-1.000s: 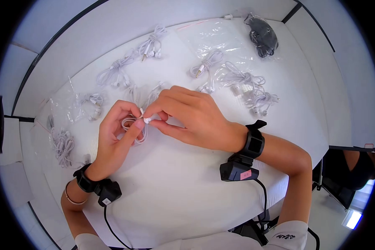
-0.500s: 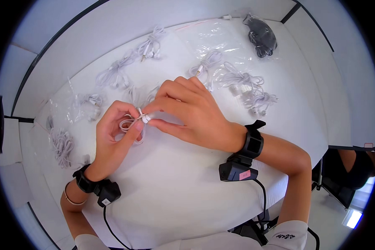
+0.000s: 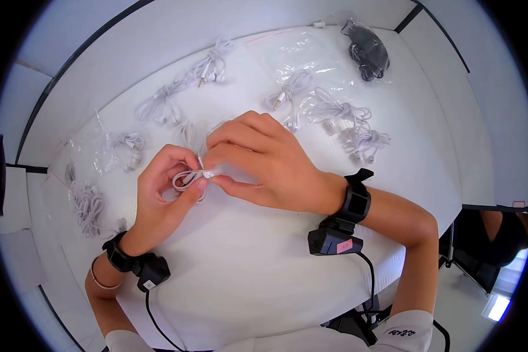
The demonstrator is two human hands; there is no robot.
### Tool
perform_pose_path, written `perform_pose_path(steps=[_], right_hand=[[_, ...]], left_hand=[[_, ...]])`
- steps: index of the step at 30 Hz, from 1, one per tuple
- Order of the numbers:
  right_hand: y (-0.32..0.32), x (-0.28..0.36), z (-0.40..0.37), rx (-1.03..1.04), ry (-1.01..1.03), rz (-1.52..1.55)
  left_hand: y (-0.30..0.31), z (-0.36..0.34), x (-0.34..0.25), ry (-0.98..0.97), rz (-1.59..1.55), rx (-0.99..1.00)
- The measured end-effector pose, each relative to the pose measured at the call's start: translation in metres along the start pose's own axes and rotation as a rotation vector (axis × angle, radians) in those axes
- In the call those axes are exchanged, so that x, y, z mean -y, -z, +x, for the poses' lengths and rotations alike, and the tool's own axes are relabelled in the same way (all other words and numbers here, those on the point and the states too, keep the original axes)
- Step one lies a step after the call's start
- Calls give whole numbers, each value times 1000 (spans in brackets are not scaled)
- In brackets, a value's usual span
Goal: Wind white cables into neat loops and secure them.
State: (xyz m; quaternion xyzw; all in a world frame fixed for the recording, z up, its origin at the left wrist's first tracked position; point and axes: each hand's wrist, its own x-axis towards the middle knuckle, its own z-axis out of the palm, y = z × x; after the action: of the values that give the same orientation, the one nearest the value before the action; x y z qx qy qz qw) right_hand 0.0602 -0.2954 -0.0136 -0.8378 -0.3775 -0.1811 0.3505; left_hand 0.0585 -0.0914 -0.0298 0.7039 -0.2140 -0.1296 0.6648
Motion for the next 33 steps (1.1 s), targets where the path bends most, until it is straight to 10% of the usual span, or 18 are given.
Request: perform_pose_path(steps=[33], right_hand=[[-3,0,0,54,-16,-5]], left_hand=[[0,1,1,13,79,40]])
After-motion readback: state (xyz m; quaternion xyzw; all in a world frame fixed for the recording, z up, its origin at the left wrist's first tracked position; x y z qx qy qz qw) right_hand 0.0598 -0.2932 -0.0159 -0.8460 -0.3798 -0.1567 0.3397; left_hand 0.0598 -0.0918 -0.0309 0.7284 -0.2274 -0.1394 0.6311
